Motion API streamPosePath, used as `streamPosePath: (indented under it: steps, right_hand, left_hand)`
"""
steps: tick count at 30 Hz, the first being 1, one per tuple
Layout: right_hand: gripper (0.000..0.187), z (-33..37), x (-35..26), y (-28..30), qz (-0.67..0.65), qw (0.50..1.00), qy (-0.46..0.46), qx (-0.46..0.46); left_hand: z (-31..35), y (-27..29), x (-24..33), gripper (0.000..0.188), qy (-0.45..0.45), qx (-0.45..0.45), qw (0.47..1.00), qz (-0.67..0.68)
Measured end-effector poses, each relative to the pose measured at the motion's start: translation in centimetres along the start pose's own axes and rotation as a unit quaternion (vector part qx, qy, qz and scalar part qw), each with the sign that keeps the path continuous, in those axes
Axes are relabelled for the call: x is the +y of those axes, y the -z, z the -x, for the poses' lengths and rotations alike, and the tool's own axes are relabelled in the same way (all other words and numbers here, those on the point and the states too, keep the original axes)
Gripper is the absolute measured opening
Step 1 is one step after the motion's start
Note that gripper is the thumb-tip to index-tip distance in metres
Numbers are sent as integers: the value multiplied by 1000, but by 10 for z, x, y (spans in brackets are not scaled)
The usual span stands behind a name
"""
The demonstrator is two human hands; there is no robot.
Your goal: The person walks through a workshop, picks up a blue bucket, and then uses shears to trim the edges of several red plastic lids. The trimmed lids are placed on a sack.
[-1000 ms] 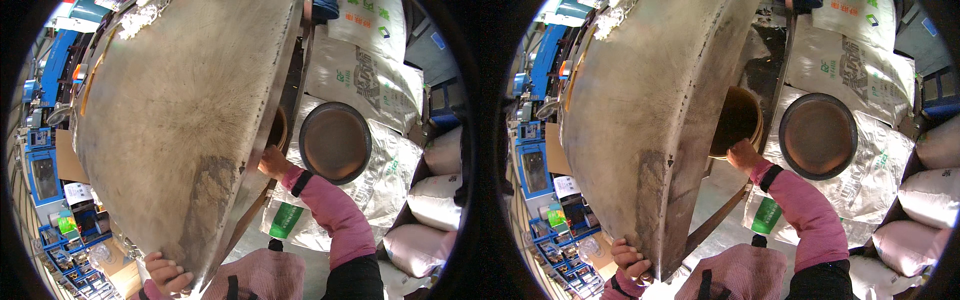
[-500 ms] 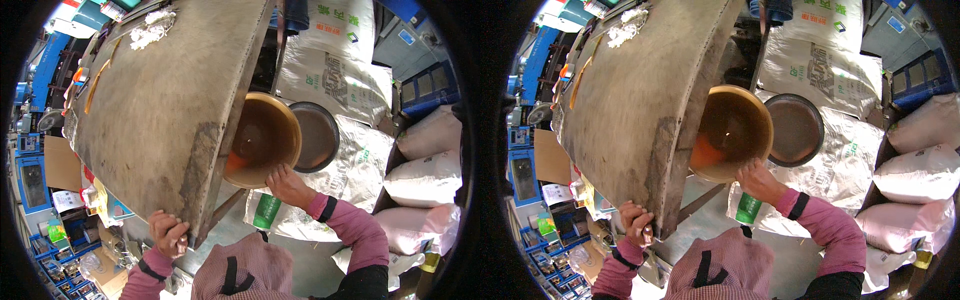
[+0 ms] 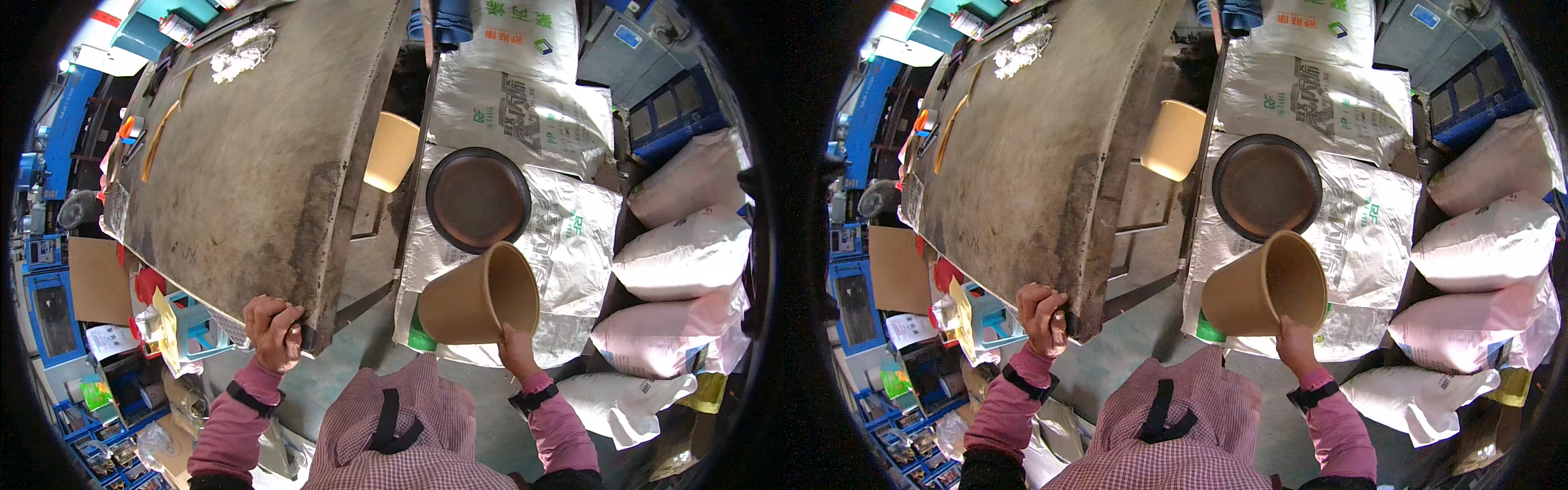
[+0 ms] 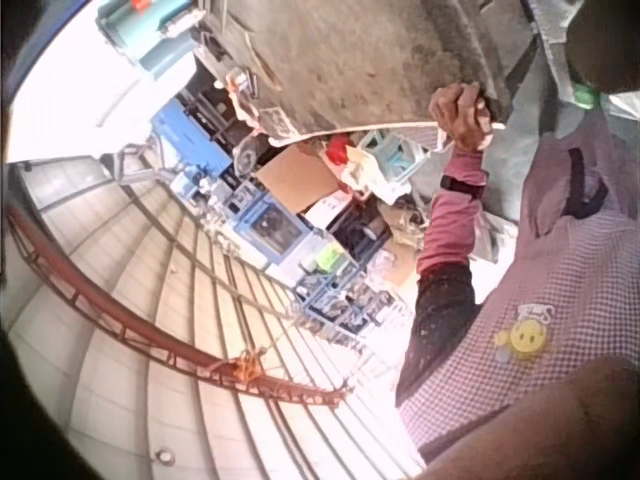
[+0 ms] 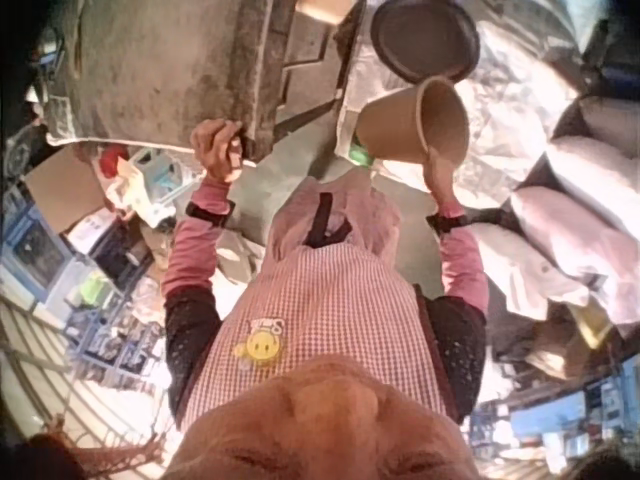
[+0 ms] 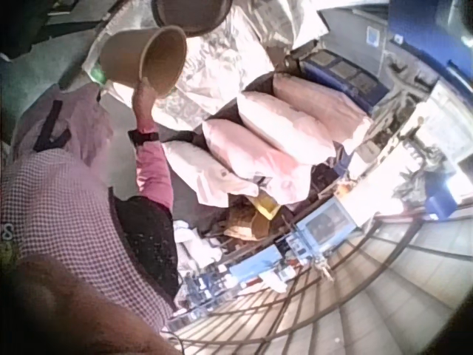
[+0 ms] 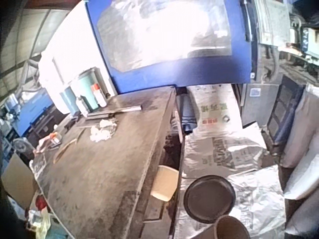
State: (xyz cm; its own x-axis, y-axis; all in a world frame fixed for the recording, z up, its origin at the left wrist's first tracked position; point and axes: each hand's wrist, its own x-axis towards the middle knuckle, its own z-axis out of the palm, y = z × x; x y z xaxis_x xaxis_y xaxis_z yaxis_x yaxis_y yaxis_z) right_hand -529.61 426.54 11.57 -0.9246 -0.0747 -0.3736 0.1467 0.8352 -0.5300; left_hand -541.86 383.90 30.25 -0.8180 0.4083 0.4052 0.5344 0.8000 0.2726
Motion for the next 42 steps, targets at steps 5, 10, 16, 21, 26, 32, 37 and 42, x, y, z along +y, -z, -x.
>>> streamPosePath:
  steps: [5,10,16,21,26,32,37,42]
  right_hand:
    - [10,5,43,-9,43,996,-59,58]
    - [9,-15,84,-9,92,986,-96,100]
    - [9,-25,139,-47,244,962,-108,66]
    - [21,-14,166,-71,164,960,-225,-10]
    - [43,32,152,-44,89,975,-199,36]
    - [55,86,103,-19,42,964,-258,51]
    - [55,124,74,-35,-4,947,-316,54]
    - [58,131,72,-61,-122,912,-378,99]
  left_hand:
    - [-1,0,1,16,4,0,1000,-4]
    - [0,-1,1,17,1,0,1000,-4]
    - [0,-1,1,19,-2,1,1000,1]
    - [2,0,1,22,2,-1,1000,6]
    - [1,1,2,19,3,11,1000,24]
    - [2,3,2,20,5,24,999,36]
    - [3,1,1,23,-15,32,999,36]
    - [4,-1,1,24,-19,38,998,42]
